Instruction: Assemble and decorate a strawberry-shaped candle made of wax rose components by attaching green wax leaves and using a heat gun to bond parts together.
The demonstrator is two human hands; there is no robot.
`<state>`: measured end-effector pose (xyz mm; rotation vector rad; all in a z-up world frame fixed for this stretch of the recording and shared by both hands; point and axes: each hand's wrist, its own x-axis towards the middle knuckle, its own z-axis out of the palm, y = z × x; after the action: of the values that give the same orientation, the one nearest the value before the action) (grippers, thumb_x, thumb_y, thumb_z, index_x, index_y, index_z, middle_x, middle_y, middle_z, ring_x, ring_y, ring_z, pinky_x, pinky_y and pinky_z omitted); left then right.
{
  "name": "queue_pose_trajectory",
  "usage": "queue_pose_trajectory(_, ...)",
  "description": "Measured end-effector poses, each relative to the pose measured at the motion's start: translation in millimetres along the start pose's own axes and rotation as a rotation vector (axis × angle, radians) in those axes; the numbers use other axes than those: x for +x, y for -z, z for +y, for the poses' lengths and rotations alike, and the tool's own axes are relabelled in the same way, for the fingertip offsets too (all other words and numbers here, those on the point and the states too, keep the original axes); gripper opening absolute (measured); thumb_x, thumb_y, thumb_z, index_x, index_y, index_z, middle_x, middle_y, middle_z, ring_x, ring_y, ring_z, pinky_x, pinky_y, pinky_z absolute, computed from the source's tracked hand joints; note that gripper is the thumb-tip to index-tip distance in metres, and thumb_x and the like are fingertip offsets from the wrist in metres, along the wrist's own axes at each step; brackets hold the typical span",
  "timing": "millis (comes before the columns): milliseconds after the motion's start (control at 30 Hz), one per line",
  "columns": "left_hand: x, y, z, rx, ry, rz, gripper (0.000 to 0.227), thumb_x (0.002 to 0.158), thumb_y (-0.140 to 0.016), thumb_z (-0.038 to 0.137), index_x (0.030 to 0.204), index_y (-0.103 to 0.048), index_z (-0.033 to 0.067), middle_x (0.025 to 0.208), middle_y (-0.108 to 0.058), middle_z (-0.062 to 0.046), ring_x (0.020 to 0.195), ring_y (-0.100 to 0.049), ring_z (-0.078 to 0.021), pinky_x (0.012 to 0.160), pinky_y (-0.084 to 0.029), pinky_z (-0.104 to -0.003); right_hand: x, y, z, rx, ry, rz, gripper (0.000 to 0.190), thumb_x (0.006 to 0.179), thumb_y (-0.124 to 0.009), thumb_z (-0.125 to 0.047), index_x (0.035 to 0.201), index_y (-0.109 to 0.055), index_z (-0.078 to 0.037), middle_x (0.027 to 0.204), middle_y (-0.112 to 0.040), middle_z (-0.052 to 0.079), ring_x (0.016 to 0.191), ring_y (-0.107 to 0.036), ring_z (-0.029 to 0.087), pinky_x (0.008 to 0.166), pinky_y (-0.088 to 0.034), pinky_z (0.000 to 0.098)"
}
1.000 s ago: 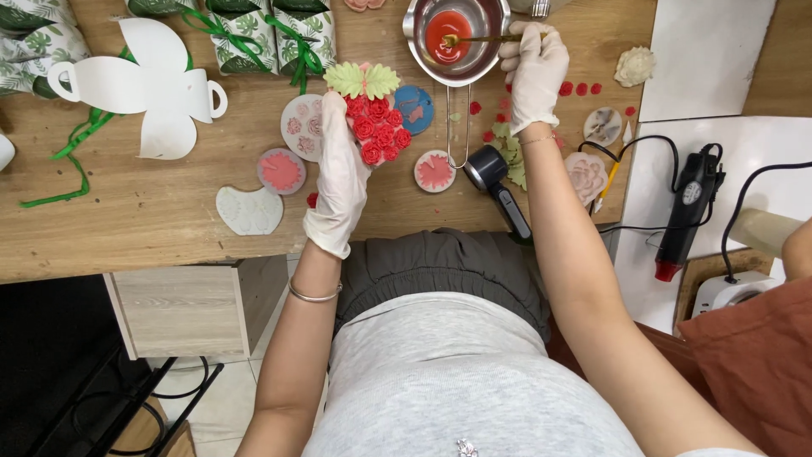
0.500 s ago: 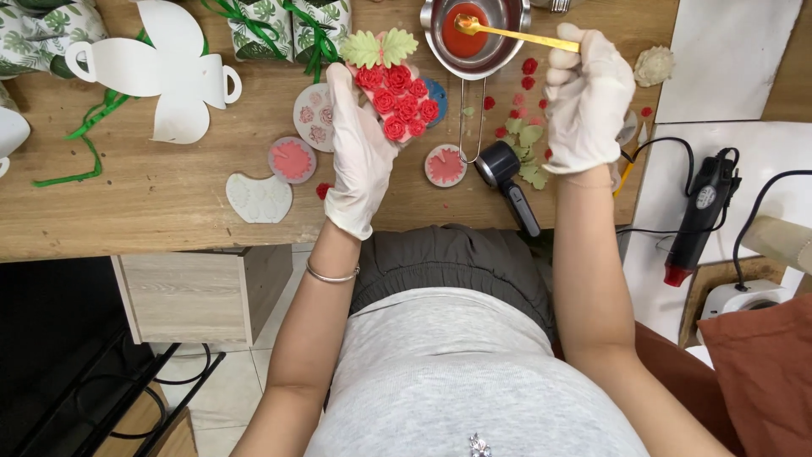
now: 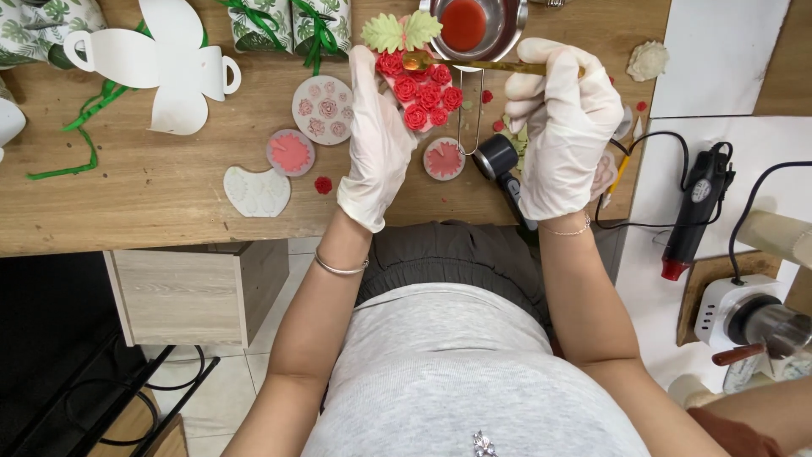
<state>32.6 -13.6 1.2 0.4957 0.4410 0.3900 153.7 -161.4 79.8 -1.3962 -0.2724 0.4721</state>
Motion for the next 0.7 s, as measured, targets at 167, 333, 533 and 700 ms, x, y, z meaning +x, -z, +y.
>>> queue_pose_trajectory(167,1.6,1.3,-2.8,-0.016,0.017,-0.01,0.09,0.1,-0.037,0.072,0.162,-0.026,0.0079,0.158,-0.044,-0.018,0.142,-0.052,-0.0318,0.119,-0.046,-0.05,-12.5,-7.4,-5.3,-0.151,0.126,-0.066,0.027,0.12,-0.055,-0.023,0.124,-0.067,0.0,0.091,-0.073,0.008,0.072,-0.065,0.009,0.064,-0.053,0.0213)
queue_pose_trajectory(333,3.5,2.5,-3.9,-0.044,0.034,-0.021,0.091,0.101,-0.036,0.072,0.162,-0.027,0.0061,0.157,-0.045,-0.019,0.14,-0.052,-0.0329,0.117,-0.047,-0.051,-21.2,-8.7,-5.7,-0.222,0.176,-0.107,0.025,0.12,-0.057,-0.021,0.128,-0.067,0.0,0.094,-0.074,0.007,0.075,-0.066,0.008,0.067,-0.054,0.0203)
queue_pose_trajectory(533,3.7,3.3,-3.6,-0.085,0.015,-0.063,0.089,0.102,-0.036,0.07,0.164,-0.024,0.0071,0.161,-0.041,-0.019,0.143,-0.051,-0.0334,0.12,-0.046,-0.052,-28.4,-8.2,-12.9,-0.333,0.247,-0.134,0.022,0.122,-0.057,-0.019,0.127,-0.066,0.0,0.099,-0.074,0.007,0.08,-0.067,0.007,0.071,-0.054,0.0194)
queue_pose_trajectory(700,3.3,3.2,-5.0,-0.057,-0.016,-0.06,0.089,0.102,-0.037,0.07,0.164,-0.022,0.0066,0.16,-0.04,-0.019,0.144,-0.05,-0.0336,0.119,-0.048,-0.053,-27.4,-9.5,-10.7,-0.433,0.386,-0.191,0.018,0.123,-0.057,-0.016,0.128,-0.065,-0.001,0.102,-0.073,0.007,0.083,-0.068,0.008,0.075,-0.057,0.0197)
